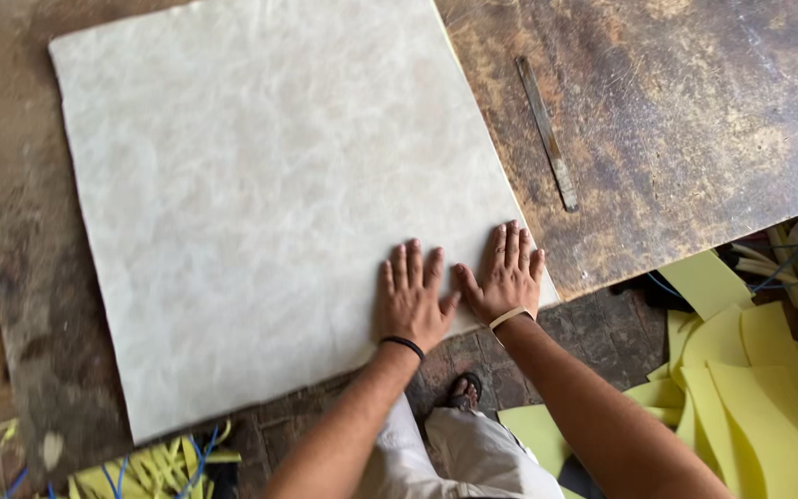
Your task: The person places a yellow foam sheet on a wooden table, lays a white fabric on top, and trims the foam to match the fabric's size. They then apply adhesive to the foam using a spray gun, place a dark fabric on top, and trim the excess foam from the edges.
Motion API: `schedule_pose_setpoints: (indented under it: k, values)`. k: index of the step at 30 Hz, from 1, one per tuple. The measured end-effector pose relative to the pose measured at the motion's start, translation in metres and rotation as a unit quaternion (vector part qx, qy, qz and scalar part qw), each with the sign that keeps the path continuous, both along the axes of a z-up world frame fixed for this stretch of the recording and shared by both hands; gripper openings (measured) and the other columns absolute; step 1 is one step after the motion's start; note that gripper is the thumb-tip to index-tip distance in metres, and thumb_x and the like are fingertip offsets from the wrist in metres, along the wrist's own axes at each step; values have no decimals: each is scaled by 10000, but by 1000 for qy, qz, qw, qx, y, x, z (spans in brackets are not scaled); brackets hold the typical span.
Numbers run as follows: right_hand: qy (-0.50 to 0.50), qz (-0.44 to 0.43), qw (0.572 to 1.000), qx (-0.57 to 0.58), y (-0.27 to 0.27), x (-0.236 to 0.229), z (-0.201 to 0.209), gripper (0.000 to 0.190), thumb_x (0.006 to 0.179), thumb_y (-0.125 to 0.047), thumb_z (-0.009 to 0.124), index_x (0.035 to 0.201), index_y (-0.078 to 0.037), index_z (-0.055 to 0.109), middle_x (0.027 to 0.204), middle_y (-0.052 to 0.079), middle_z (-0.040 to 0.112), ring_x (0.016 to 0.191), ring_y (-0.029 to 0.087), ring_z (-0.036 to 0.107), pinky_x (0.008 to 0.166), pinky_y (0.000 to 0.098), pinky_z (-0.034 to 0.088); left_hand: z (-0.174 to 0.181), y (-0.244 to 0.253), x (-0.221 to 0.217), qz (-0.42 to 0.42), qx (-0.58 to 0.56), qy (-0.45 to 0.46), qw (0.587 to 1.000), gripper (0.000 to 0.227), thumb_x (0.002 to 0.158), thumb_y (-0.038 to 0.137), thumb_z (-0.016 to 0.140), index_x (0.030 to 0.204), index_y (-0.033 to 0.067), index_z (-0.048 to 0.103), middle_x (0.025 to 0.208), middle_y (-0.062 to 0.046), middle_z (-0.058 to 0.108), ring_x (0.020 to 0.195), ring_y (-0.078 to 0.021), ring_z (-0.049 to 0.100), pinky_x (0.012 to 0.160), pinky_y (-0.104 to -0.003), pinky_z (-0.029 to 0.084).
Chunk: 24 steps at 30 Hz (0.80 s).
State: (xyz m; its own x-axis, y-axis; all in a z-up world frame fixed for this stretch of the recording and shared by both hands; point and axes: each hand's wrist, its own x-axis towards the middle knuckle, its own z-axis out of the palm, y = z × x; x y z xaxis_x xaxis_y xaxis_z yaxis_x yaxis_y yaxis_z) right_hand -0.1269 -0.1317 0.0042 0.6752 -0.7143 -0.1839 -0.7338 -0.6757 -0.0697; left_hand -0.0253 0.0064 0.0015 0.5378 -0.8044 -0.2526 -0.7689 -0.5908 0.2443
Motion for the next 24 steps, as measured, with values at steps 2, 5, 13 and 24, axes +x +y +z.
schedule_pose_setpoints:
  k: [2,5,13,24]
  values:
    - [-8,27,1000,-6,13,-25,-1,987,959,-732,235,1620,-16,78,1696,177,49,1563,315,-2,1236,493,-8,4,10,-44,16,22,-10,1000,781,1014,638,290,1632,195,110,1681,-216,34,1551,-401,38,1229,-552,-3]
    - [-13,47,999,2,25,-43,-5,944,970,-728,193,1628,-61,72,1713,167,41,1582,312,-17,1252,497,-20,5,22,-72,23,18,-58,998,722,1028,584,265,1631,219,107,1680,-205,26,1545,-392,38,1224,-551,-1]
    - [19,83,996,32,47,-31,0,921,946,-778,133,1641,-180,42,1706,149,-32,1557,326,-63,1223,525,-42,20,103,-5,158,43,5,986,756,1009,660,280,1637,280,100,1713,-139,-18,1571,-345,5,1228,-566,-19]
    - [66,242,967,52,132,127,36,852,936,-772,220,1639,-315,72,1709,75,-2,1565,275,-24,1229,550,-24,18,233,127,348,131,-57,927,800,966,724,294,1638,340,90,1716,-98,20,1569,-332,20,1239,-560,15]
